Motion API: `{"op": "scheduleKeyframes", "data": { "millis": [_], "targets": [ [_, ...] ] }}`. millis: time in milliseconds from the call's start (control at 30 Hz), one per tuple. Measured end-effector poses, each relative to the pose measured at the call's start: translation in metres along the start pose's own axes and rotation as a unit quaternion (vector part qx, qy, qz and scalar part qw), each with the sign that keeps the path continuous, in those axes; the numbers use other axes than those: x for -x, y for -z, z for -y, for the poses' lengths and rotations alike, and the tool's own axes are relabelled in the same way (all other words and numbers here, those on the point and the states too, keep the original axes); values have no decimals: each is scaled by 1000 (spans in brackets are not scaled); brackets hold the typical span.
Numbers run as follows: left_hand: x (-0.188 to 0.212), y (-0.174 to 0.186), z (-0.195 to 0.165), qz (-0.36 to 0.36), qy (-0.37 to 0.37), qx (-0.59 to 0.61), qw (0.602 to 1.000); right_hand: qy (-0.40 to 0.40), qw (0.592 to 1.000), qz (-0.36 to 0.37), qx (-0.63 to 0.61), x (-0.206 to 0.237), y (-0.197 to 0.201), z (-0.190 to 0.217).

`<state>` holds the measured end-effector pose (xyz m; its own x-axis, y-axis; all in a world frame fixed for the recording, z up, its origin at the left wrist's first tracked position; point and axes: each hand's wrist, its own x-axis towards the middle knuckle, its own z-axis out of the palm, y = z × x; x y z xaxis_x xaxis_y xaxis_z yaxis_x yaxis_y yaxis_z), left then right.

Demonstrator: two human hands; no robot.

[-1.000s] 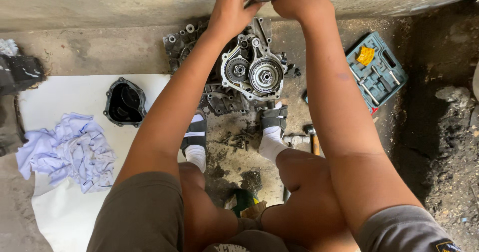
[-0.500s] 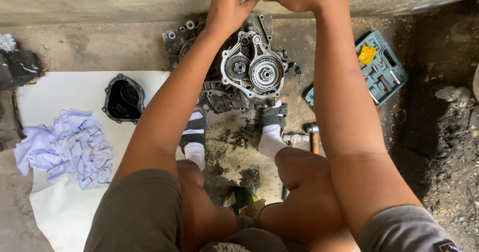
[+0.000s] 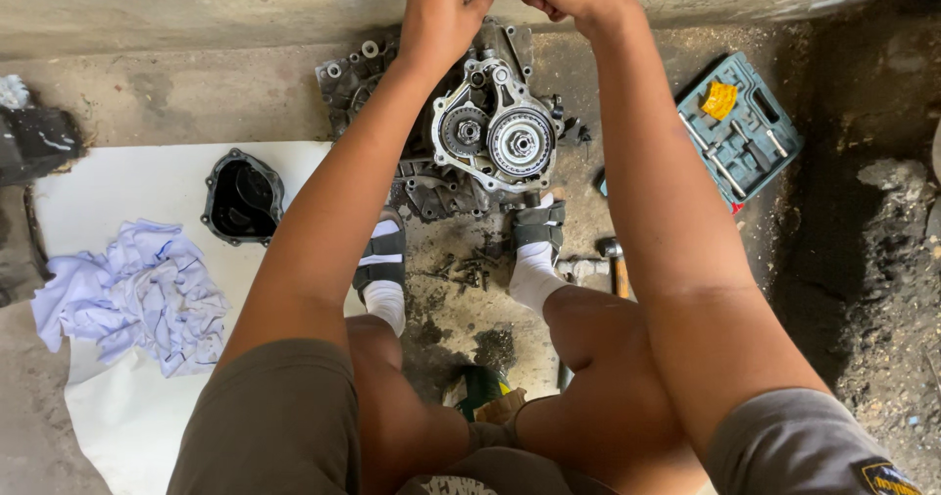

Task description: The person is working on a disassembled engine block on the floor. They use a socket wrench to tighten bolts on the engine casing and handle small parts, placing them on a white sheet nearby.

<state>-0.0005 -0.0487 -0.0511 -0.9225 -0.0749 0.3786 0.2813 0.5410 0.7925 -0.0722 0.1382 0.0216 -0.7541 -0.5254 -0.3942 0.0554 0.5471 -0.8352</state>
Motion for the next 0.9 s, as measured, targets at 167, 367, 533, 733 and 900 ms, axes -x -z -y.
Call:
{"op": "scheduleKeyframes", "data": {
  "millis": [167, 367, 533, 733, 900],
  "targets": [
    [-10, 14, -5, 20, 13, -88, 996, 141, 982, 110, -53, 44, 75, 32],
    [-7, 26, -22, 51, -70, -15, 996, -8, 955, 38, 295, 132, 116, -32],
    [-3, 42, -26, 108, -61, -53, 991, -161, 940, -13, 300, 193, 58, -188],
    [-6, 39, -28, 120, -51, -153, 980, -292, 923, -127, 217, 255, 0, -299],
    [-7, 35, -31, 115, -160, -288, 937, -308, 905, -128, 262, 260, -11, -305]
  ]
}}
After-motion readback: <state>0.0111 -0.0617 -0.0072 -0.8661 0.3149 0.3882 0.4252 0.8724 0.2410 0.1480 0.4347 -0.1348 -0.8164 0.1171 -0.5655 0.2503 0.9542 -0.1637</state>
